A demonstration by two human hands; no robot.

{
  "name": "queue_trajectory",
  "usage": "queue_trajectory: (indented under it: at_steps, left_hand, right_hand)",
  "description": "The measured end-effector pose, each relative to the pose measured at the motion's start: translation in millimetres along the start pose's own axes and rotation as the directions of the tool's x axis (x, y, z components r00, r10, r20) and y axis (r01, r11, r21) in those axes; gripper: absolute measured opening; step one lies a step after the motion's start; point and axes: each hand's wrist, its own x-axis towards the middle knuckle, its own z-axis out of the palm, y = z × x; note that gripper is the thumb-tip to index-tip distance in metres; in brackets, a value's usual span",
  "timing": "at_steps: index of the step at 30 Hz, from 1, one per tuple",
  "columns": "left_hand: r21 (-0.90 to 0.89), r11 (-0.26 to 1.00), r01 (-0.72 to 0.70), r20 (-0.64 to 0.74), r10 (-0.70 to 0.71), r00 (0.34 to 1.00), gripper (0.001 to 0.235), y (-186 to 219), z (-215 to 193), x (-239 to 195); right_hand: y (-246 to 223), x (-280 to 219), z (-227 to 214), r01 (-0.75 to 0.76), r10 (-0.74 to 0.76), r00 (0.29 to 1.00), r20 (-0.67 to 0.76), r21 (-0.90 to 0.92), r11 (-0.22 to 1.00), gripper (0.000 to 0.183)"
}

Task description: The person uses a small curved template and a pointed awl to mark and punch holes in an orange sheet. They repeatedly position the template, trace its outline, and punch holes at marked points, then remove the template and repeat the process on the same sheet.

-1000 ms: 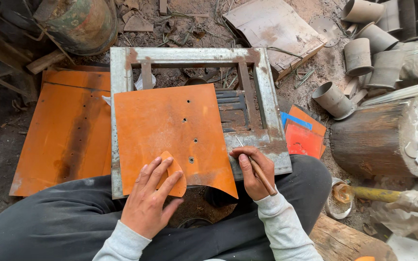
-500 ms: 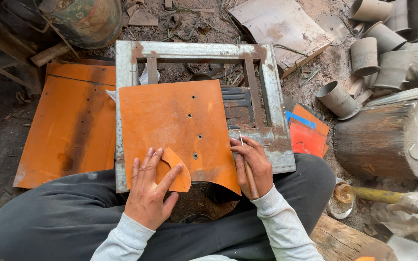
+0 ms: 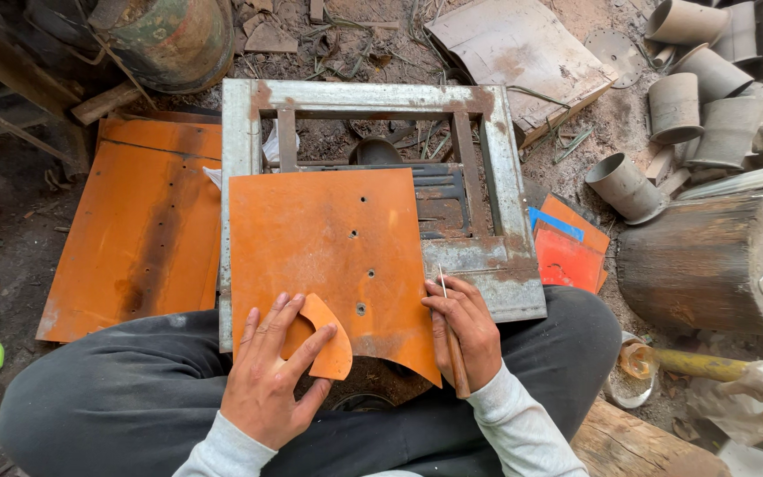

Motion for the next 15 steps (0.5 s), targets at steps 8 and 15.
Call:
queue_trajectory:
  at_steps: [8, 15]
  left_hand:
    - [-0.233, 0.972, 0.018, 0.017, -0.014, 1.0, 0.035, -10, -40, 32]
    - [-0.122, 0.99, -0.063, 0.186, 0.086, 0.979, 0.017, -18, -85, 120]
  right_hand:
    - [3, 12, -11, -0.031, 0.027, 0.996, 0.087, 0.048, 0.998, 0.019]
    - [3, 66, -44, 0.039, -0.049, 0.986, 0.16, 0.068, 0.997, 0.021]
